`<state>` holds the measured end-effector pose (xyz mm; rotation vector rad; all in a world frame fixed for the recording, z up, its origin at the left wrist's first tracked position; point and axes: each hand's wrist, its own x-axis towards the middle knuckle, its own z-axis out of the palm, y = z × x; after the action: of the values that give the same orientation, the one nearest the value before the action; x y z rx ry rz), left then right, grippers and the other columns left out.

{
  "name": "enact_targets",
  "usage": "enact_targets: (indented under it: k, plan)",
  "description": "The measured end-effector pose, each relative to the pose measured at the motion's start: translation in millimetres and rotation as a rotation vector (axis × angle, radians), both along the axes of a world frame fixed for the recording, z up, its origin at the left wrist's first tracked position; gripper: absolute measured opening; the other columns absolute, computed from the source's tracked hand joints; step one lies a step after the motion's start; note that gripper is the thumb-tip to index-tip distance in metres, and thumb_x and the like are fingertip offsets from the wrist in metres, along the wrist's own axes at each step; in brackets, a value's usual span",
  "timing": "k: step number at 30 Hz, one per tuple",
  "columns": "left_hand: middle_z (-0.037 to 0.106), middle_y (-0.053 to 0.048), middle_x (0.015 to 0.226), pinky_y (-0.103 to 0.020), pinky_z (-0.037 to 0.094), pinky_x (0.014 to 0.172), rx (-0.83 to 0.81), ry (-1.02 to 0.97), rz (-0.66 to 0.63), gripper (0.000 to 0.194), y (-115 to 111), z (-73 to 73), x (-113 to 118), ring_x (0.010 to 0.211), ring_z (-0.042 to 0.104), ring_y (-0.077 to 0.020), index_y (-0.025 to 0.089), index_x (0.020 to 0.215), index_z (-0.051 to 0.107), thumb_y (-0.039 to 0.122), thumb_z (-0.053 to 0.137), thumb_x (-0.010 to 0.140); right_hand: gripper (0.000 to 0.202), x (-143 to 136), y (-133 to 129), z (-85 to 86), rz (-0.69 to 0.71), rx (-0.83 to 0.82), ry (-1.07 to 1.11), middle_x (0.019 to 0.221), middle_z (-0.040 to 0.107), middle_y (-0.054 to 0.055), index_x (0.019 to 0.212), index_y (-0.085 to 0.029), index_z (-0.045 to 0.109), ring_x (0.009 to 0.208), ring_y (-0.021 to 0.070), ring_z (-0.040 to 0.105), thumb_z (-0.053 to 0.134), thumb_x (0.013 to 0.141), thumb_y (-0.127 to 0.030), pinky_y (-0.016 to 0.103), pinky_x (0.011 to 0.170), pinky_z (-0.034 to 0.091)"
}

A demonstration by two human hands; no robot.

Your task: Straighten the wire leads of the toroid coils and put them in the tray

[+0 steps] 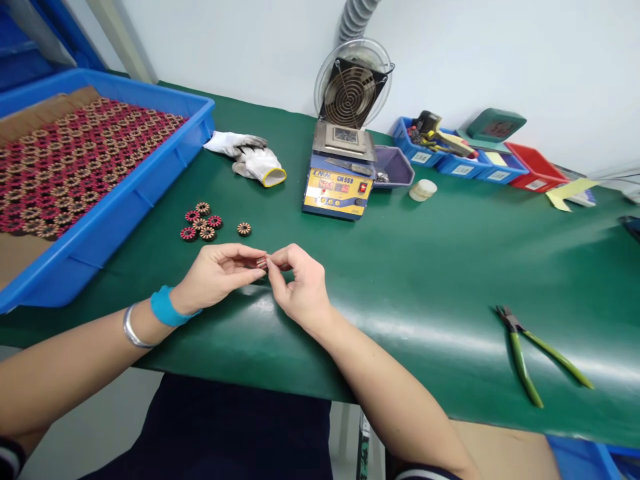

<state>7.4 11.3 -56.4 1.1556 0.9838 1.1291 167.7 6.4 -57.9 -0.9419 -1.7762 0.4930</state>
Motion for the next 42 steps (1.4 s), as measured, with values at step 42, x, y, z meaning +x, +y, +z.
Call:
enact_targets:
  k: [42]
  plan:
    - [0.074,-0.005,0.078,-0.026,0.057,0.069,-0.226,-0.004,-0.246,0.032,10,8.3,-14,0.073,0.069,-0.0156,0.012,0.087,0.072,0.022,0.085,0.059,0.009,30,22,12.7,0.405,-0.384,0.001,0.098,0.066,0.007,0.063,-0.018,0.063,0.093,0.0187,0.063,0.068,0.071,-0.018,0.038,0.089,0.049]
